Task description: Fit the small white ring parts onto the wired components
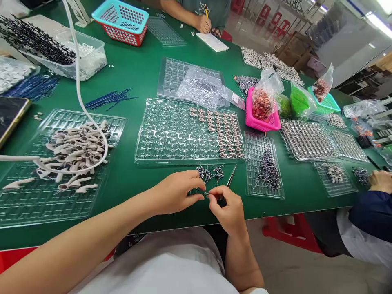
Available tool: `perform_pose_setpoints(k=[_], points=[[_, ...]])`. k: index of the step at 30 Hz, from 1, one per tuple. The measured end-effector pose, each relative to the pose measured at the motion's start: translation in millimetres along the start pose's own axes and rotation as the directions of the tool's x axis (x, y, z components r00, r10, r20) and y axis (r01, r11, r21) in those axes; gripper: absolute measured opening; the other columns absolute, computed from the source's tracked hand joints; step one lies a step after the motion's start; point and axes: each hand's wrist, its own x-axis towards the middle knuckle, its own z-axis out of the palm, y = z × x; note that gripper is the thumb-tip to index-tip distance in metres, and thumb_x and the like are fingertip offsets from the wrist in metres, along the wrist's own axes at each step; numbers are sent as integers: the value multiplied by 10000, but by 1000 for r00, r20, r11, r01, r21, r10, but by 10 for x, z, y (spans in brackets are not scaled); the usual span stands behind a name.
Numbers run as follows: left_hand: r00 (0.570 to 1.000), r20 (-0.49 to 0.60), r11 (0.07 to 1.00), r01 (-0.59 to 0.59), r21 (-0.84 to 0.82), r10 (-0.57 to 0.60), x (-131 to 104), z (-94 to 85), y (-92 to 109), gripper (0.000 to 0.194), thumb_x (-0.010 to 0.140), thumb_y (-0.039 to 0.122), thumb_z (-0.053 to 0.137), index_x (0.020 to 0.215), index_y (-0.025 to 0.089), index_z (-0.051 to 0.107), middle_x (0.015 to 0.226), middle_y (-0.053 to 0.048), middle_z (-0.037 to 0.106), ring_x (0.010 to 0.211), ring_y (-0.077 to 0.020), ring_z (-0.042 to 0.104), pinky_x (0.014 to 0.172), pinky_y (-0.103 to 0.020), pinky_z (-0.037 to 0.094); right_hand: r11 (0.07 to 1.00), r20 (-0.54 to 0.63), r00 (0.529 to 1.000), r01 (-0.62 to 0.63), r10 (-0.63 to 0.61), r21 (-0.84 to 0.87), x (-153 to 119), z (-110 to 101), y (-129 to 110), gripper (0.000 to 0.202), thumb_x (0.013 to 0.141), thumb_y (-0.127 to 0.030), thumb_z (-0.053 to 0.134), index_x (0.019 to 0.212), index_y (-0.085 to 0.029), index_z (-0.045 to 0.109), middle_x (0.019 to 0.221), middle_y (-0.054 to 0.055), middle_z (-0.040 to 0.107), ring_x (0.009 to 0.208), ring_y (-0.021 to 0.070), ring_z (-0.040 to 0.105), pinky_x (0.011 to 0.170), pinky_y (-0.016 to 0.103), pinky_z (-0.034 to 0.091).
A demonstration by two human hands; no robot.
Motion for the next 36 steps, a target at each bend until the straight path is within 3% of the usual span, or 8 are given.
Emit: perform_pose_setpoints(k=[9,15,21,27,31,36], points=[[993,-78,996,-93,16,94,5,51,-28,152,909,254,560,906,188,697,763,-14,554,663,-133,512,576,-235,346,975,-58,988,-134,146,177,-21,13,0,76,832,-207,603,845,-204,678,727,2,710,643,130,634,614,247,520],[992,-109,996,-76,-47,70,4,50,-13,197,925,260,512,902,191,696,764,-23,565,678,-141,525,594,-238,375,994,-95,994,54,-45,93,-30,53,37,108,869,-201,603,945,-227,674,803,5,691,716,136,626,688,283,533],[988,-154,988,-55,-143,33,13,67,6,209,928,254,489,884,184,682,777,-30,583,698,-142,540,618,-241,397,996,-98,995,30,-22,89,-16,103,43,94,902,-208,579,952,-224,656,789,4,659,715,135,609,681,280,513],[969,-211,978,92,-185,-131,17,120,44,216,906,317,516,830,198,679,722,-16,569,646,-147,498,603,-258,382,980,-185,962,192,-199,-52,-18,162,73,81,901,-174,567,942,-228,611,796,15,667,707,149,603,696,321,506],[962,-64,901,225,-370,-266,22,81,82,250,885,395,534,818,199,674,680,-1,557,616,-145,465,561,-248,365,953,-225,930,263,-292,-151,-38,190,116,161,893,-141,565,1018,-240,586,827,29,676,731,168,623,698,349,508],[941,110,779,328,-534,-320,57,17,57,317,838,486,573,778,188,663,639,24,488,605,-131,408,551,-236,330,923,-213,905,329,-369,-198,-64,190,141,288,885,-104,567,1125,-262,544,893,45,688,803,190,648,724,380,519]])
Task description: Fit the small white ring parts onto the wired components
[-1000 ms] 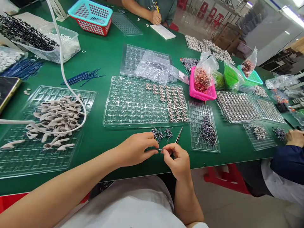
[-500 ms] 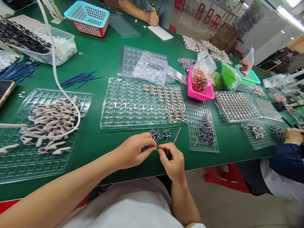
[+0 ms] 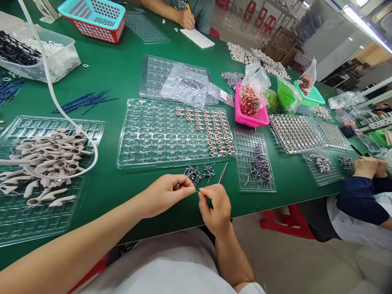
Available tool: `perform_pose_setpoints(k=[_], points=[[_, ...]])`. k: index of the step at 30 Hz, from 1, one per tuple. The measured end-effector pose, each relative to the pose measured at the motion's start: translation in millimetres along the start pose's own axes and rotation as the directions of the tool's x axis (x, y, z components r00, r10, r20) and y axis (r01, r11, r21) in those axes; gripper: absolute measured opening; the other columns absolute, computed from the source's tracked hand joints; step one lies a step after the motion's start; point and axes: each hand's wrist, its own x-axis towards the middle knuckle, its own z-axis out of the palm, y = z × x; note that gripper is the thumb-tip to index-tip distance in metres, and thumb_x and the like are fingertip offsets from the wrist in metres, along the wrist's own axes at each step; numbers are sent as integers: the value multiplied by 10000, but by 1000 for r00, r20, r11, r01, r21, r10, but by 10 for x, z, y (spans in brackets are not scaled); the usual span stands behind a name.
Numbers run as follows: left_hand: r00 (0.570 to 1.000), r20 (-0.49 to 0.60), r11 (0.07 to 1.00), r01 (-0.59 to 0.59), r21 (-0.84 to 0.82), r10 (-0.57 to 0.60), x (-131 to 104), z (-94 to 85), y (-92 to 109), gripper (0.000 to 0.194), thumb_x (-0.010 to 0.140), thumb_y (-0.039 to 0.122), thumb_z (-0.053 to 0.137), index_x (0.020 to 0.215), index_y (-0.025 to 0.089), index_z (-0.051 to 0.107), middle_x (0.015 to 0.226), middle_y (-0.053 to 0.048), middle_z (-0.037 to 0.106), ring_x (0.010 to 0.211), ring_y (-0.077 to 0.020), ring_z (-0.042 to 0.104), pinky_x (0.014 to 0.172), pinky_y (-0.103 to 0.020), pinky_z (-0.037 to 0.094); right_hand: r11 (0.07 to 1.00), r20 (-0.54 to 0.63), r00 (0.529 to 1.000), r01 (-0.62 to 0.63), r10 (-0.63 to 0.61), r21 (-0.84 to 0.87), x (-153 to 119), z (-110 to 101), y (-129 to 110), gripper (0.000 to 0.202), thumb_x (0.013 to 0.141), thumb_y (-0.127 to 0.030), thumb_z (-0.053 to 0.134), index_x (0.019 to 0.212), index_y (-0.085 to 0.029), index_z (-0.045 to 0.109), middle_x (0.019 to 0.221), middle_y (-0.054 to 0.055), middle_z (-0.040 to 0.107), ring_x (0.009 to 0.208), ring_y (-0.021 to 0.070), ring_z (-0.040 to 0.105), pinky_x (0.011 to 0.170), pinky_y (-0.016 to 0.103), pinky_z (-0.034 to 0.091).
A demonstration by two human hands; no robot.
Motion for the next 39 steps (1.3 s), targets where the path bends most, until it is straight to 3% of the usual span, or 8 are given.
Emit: perform_pose_setpoints(k=[4,8,13,20,30,39], points=[[990,99,971,117,-207,-98,28,-15,-22,343,784,513,644,730,175,610,601,46,403,552,-104,320,498,-224,254,1000,6,1000,31,-31,-5,3,-19,-11,333,876,-85,579,1156,-259,534,912,47,687,817,186,635,736,380,513],[968,208,882,217,-417,-140,25,-7,-26,375,740,517,698,719,174,548,576,72,306,516,-83,228,479,-228,156,1000,1,1000,18,-18,-14,13,-27,-23,311,891,-100,572,1149,-270,539,918,43,672,822,182,621,750,384,507],[967,220,856,223,-466,-131,21,20,0,370,724,497,707,720,169,536,597,64,333,523,-78,238,489,-234,154,999,-32,999,-21,22,29,4,-23,-29,269,895,-106,568,1113,-262,546,903,44,645,829,183,614,751,381,516],[995,94,966,64,-249,-41,0,36,-7,305,815,457,631,755,161,594,645,41,433,579,-102,342,529,-234,270,972,-6,991,-133,136,192,14,-44,-50,156,897,-110,555,999,-228,571,849,25,622,793,162,593,730,341,497],[999,-24,997,-50,-65,48,-72,69,59,234,861,371,571,760,160,584,616,52,424,569,-103,351,526,-229,293,885,42,943,-326,331,332,-7,-96,-60,81,910,-148,551,886,-213,594,796,-2,592,734,130,564,676,273,453],[927,-151,920,-301,252,344,-97,82,35,139,865,224,532,763,166,606,718,9,538,653,-118,470,609,-233,374,802,45,891,-428,452,417,-46,-95,-25,80,913,-210,564,850,-206,613,757,-11,571,692,120,544,637,257,430]])
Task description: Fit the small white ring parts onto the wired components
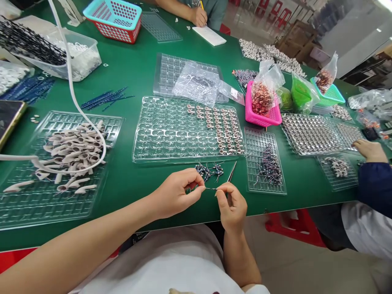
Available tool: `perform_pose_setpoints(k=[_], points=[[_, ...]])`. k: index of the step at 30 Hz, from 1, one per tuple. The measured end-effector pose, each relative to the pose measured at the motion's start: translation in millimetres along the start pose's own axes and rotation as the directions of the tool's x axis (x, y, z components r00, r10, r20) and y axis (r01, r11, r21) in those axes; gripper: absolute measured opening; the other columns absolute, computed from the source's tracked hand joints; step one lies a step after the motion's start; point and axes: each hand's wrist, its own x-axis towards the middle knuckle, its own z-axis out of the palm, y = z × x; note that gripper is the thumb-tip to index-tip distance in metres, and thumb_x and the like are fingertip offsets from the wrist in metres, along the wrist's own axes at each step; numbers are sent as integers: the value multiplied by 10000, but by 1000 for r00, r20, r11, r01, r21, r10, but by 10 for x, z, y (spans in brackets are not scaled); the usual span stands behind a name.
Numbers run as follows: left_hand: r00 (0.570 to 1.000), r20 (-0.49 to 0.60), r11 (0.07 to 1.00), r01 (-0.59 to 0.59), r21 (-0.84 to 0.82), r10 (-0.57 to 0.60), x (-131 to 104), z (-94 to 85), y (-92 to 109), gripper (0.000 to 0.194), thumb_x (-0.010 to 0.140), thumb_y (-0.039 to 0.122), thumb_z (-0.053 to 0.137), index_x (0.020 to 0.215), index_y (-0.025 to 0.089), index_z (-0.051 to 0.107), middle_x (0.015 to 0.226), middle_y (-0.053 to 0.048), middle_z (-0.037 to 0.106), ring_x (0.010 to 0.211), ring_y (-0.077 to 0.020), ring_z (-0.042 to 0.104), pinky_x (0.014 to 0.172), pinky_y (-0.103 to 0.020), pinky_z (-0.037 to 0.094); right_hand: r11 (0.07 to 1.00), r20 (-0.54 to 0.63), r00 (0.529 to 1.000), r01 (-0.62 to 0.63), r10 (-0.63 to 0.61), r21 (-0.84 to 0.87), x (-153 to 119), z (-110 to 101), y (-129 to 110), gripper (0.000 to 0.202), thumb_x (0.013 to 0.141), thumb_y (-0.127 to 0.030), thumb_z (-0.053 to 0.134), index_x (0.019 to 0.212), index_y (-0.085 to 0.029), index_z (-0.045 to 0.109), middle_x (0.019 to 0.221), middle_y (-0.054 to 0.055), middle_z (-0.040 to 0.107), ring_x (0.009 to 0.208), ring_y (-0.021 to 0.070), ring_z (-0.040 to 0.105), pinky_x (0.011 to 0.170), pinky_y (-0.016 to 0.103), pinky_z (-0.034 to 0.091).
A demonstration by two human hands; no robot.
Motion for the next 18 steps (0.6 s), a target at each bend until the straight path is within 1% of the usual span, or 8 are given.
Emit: perform_pose_setpoints(k=[3,6,8,10,12,14,16,18], points=[[1000,-23,1000,2,30,-1,7,-17,-10,145,870,233,525,766,168,603,715,7,529,659,-124,473,613,-240,377,999,-41,998,-37,37,9,-7,-7,13,86,911,-225,571,844,-204,620,748,-15,562,658,110,529,602,247,419],[993,-17,993,119,-23,-120,24,-54,-14,168,886,287,517,787,174,590,720,8,528,639,-126,456,592,-249,375,997,-91,993,-73,75,29,-9,-11,30,84,907,-238,581,847,-203,627,741,-20,560,629,100,513,573,238,409],[978,41,970,209,-125,-206,36,-83,-33,153,888,301,509,880,180,602,763,3,544,661,-132,469,599,-251,394,995,-114,989,-89,93,43,-8,-9,38,81,902,-246,591,848,-202,633,744,-18,565,635,100,515,568,235,407],[960,126,930,273,-245,-249,44,-106,-68,201,871,265,493,1016,187,608,857,-14,571,706,-138,498,622,-257,424,994,-134,985,-98,104,51,-7,-4,42,86,899,-253,599,843,-200,636,745,-15,568,641,102,517,569,235,409],[947,186,889,313,-334,-263,46,-109,-103,287,862,233,468,1112,184,600,966,-38,592,713,-132,517,649,-272,454,993,-148,983,-104,111,53,-5,2,39,90,896,-260,605,840,-199,638,743,-14,571,641,103,518,571,236,413],[941,213,868,326,-375,-262,42,-87,-120,292,888,241,440,1120,165,599,1007,-58,613,676,-119,524,670,-290,479,993,-154,982,-105,112,53,-4,7,34,93,895,-267,608,841,-199,640,742,-13,572,641,105,521,573,237,418],[943,222,871,317,-376,-247,35,-40,-110,292,927,272,413,1125,152,591,1009,-70,641,655,-116,546,681,-303,503,994,-161,981,-101,108,50,-5,11,27,93,895,-272,609,847,-200,641,740,-13,573,640,106,525,575,239,422],[946,215,884,307,-353,-243,30,18,-81,307,935,288,424,1179,159,558,1028,-76,663,664,-125,582,643,-295,523,995,-179,979,-91,98,47,-7,16,23,89,897,-270,606,853,-201,642,735,-15,571,637,105,523,578,239,424]])
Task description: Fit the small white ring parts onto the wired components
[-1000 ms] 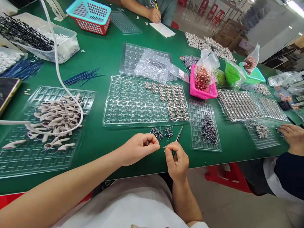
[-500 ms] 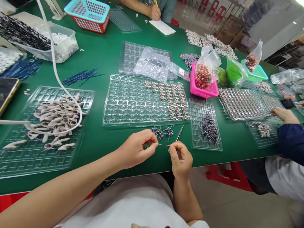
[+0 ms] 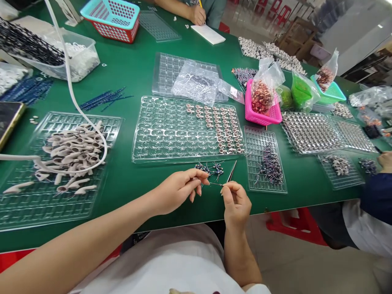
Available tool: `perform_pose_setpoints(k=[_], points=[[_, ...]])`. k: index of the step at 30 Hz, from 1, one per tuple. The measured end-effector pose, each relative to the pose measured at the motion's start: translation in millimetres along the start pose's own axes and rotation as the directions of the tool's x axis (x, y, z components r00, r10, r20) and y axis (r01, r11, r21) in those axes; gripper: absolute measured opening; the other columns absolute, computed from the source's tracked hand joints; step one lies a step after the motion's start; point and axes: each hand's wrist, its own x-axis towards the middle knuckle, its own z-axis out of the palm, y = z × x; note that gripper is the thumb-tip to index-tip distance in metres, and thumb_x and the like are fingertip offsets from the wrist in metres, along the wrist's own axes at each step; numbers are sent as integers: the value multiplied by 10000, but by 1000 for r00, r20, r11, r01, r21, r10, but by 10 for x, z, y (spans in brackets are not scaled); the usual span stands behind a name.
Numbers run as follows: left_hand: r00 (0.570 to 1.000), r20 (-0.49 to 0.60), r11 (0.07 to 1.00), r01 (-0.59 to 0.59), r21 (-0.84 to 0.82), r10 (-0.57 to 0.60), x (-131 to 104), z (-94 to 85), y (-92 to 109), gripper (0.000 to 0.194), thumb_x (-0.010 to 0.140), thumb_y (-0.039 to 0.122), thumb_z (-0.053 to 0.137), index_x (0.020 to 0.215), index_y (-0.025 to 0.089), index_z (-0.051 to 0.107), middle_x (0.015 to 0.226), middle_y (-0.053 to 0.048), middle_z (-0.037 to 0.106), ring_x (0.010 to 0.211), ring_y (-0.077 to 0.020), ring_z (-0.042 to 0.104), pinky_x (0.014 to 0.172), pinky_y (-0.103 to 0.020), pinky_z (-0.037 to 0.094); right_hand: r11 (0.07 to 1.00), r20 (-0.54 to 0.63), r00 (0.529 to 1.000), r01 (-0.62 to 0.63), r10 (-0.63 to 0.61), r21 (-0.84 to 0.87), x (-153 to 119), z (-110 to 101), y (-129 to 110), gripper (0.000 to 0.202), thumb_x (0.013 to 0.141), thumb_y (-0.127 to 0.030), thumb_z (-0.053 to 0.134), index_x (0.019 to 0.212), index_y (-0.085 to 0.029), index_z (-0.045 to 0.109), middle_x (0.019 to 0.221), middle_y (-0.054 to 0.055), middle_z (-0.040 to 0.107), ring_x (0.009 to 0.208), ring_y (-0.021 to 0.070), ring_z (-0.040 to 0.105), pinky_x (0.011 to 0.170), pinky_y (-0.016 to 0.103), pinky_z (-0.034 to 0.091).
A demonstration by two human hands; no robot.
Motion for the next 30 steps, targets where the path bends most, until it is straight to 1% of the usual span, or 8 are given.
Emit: perform_pose_setpoints(k=[2,3,6,8,13,20,27,30], points=[[1000,-25,1000,15,13,-15,3,60,5,321,909,289,487,1207,175,528,1042,-74,676,689,-137,619,585,-273,532,1000,-23,1000,17,-17,-2,-4,7,0,84,898,-265,602,860,-201,641,729,-17,566,634,104,519,581,240,426],[999,-39,1000,29,8,-29,7,83,6,310,889,291,527,1178,179,533,1027,-69,683,697,-142,632,556,-258,530,1000,-29,999,28,-28,-3,-6,10,1,81,899,-262,600,863,-201,641,729,-18,564,637,105,519,582,241,427],[996,-53,998,68,-17,-69,19,113,-4,216,848,322,606,1001,174,572,918,-48,694,681,-141,642,506,-220,508,998,-28,998,57,-58,-16,-14,20,8,69,897,-256,601,873,-202,636,747,-12,569,655,110,528,583,241,434],[996,-56,997,73,-18,-74,24,111,-13,198,843,340,620,941,172,581,865,-35,687,669,-135,639,496,-206,497,997,-24,997,70,-70,-37,-20,22,10,67,899,-255,599,880,-201,633,764,-5,575,662,113,534,579,242,437],[996,-39,997,77,-32,-78,16,115,-11,190,845,342,620,928,175,582,815,-20,669,669,-135,637,489,-198,486,990,16,993,121,-120,-75,-24,23,-8,54,907,-227,583,899,-210,634,781,2,588,678,122,553,597,255,449],[996,-1,985,93,-145,-95,24,135,0,194,833,332,640,901,169,559,694,13,627,636,-130,630,483,-196,477,978,55,984,175,-169,-112,-12,20,-23,60,909,-193,575,908,-221,629,780,3,597,721,137,571,647,277,468],[991,55,966,135,-220,-126,29,117,-9,215,835,340,651,892,171,530,791,-31,704,659,-140,657,497,-213,489,962,94,976,209,-195,-176,-16,13,-8,66,903,-189,586,941,-225,625,798,9,612,744,144,587,648,278,482],[990,62,961,136,-243,-124,40,112,-20,238,833,353,666,882,169,522,766,-35,710,651,-143,661,496,-213,484,956,106,973,223,-205,-190,-15,11,-6,57,905,-198,581,935,-224,621,800,13,618,749,150,593,654,286,490]])
